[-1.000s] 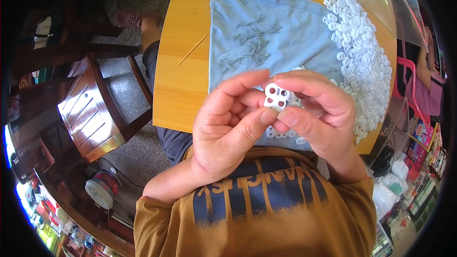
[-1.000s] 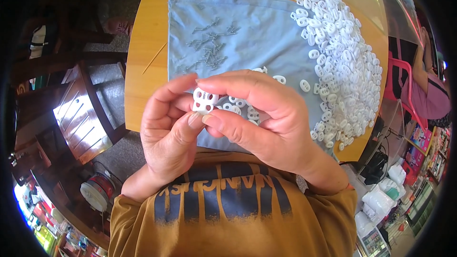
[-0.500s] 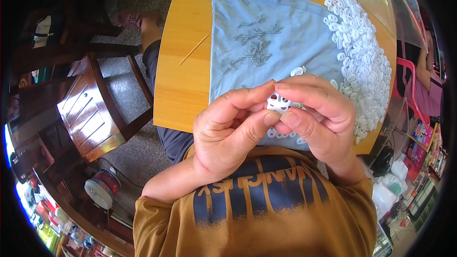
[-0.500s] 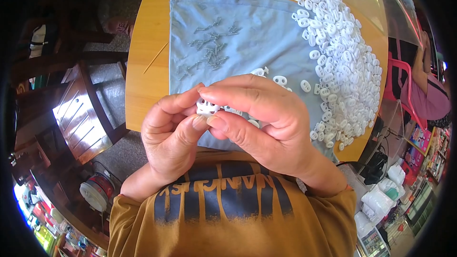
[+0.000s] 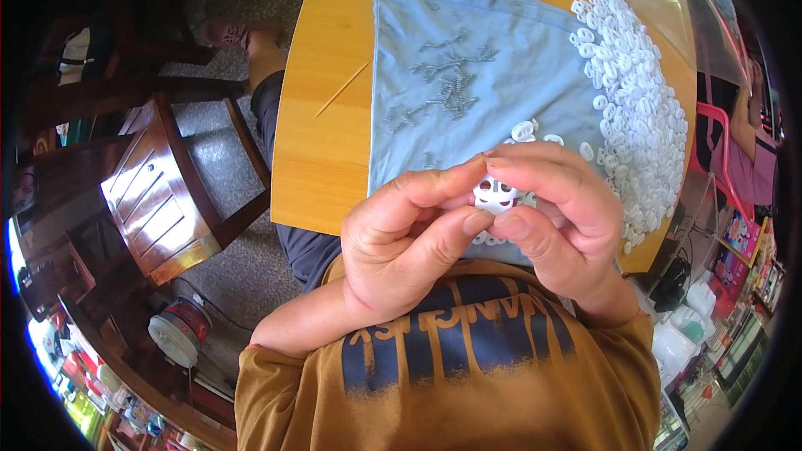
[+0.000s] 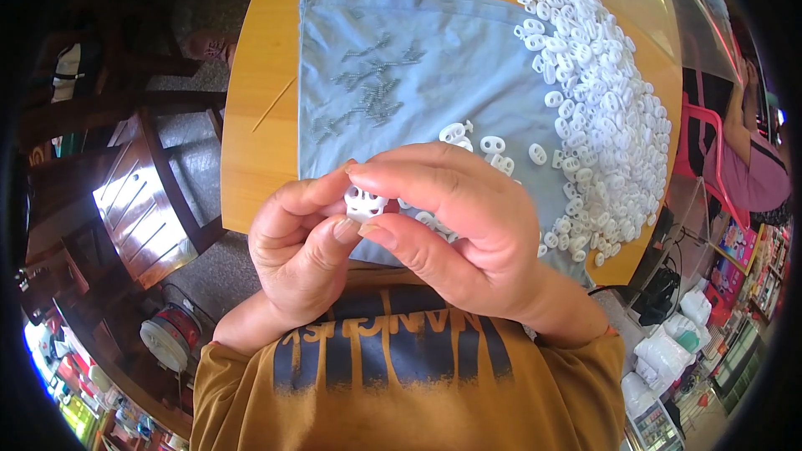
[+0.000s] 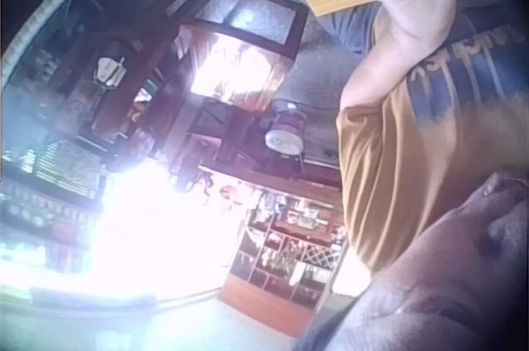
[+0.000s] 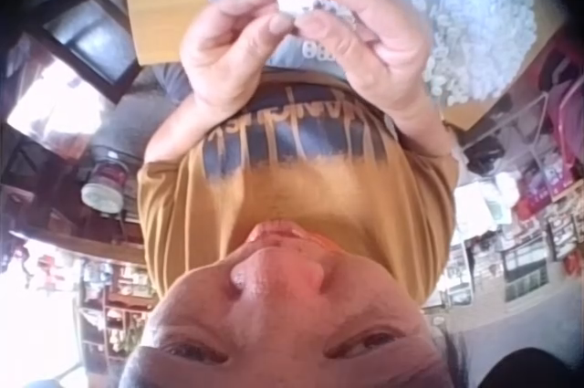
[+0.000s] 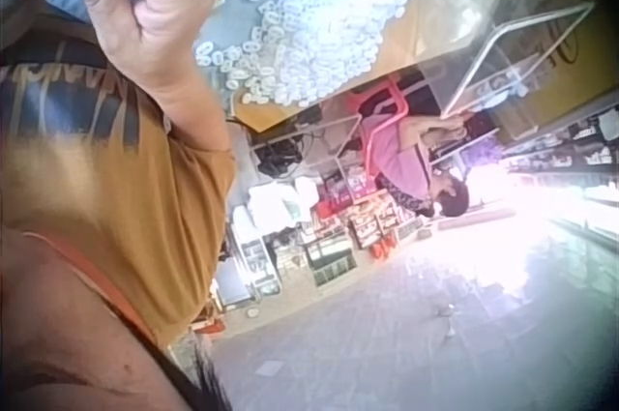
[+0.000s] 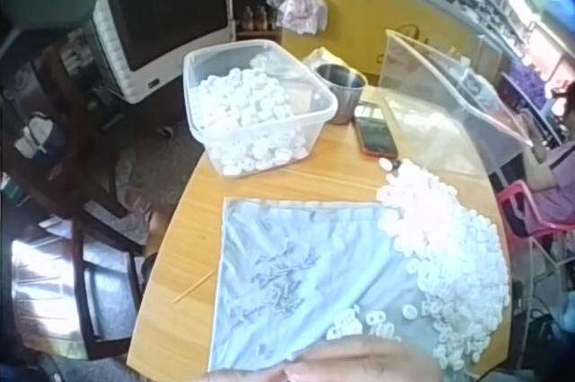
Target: Assembling small white plastic components by manually inserting metal pins into them.
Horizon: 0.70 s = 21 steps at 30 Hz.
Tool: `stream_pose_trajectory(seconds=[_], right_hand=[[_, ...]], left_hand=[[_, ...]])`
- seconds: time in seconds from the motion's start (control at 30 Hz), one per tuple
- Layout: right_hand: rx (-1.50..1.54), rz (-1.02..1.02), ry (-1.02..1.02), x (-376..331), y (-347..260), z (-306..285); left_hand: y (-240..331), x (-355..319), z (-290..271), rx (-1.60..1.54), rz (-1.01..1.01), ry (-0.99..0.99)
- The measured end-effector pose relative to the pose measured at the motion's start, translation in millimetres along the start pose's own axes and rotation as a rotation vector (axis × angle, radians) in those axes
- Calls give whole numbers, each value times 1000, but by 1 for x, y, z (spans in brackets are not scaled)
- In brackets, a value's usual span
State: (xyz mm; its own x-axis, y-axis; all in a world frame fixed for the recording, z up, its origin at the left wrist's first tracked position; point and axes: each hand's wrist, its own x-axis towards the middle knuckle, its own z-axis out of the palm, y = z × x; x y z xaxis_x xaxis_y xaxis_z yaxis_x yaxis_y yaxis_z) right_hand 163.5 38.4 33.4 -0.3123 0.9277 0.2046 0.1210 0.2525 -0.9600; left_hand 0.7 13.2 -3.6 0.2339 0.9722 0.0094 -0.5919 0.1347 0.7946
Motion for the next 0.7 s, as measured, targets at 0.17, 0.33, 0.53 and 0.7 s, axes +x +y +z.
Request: stream_pose_trajectory(seconds=[0.17,0.33,0.53,0.7], right_hand=[[-104,-89,7,-3,2,4],[-53,31,80,-11,1,13],[3,75,121,-5,-1,14],[-115,-95,37,0,6,-1]], left_hand=[[-2,-4,3,29,50,67],[-4,-3,2,77,59,81],[0,3,4,33,48,73],[9,11,5,-37,-93,19]])
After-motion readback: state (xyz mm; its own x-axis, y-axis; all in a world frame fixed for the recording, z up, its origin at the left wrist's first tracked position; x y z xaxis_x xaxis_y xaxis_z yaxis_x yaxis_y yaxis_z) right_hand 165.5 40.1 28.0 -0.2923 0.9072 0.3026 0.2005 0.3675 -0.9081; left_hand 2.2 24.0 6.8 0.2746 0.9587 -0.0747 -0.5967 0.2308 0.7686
